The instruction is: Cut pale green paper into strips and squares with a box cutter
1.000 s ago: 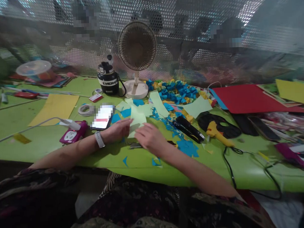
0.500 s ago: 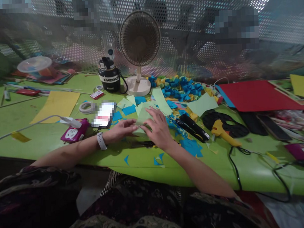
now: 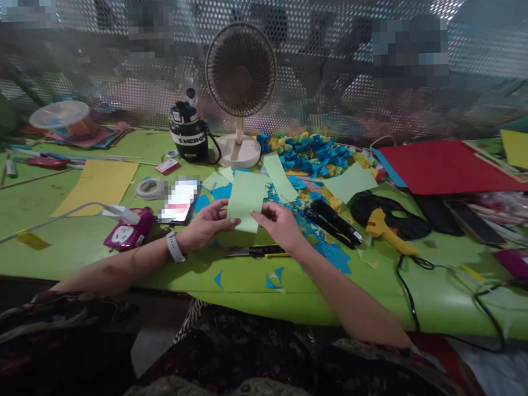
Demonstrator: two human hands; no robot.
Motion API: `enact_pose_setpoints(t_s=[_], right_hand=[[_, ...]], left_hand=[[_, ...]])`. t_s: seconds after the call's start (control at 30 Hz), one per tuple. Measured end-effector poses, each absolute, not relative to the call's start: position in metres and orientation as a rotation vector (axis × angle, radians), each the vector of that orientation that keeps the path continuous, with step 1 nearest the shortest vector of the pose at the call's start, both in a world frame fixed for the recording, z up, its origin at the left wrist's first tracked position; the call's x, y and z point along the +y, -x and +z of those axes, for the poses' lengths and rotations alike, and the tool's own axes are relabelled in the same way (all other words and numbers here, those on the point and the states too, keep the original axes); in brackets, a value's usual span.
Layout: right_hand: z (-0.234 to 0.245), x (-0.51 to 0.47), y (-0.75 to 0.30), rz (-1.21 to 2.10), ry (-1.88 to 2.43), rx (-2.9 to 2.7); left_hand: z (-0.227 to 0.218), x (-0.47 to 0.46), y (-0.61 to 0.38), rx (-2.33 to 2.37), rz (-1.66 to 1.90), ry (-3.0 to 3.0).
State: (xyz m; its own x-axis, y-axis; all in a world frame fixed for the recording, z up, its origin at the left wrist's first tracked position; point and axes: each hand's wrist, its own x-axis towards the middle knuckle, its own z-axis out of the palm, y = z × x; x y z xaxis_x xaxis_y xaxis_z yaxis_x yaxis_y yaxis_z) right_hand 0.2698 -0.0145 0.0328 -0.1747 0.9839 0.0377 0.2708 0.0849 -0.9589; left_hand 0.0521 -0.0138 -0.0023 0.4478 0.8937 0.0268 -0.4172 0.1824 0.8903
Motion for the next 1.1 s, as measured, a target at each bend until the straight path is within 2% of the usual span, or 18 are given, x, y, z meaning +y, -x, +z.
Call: enact_pose_setpoints(t_s=[0.27,0.8,1.1], right_hand=[[0.03,-0.014,-0.267,1.198,1.262,-1.596],[0.024,-0.01,-0.269,1.154,1.286,-1.631],[0.005,0.002,-0.277,0.927,1.539,-1.981]], left_hand=[[0.002,-0.009,-0.048,0.883,1.048,-1.029],[0.004,-0.009,-0.046,0.992,1.038,-1.157],[0.006,0.003,-0.033,1.288,0.684,-1.723]])
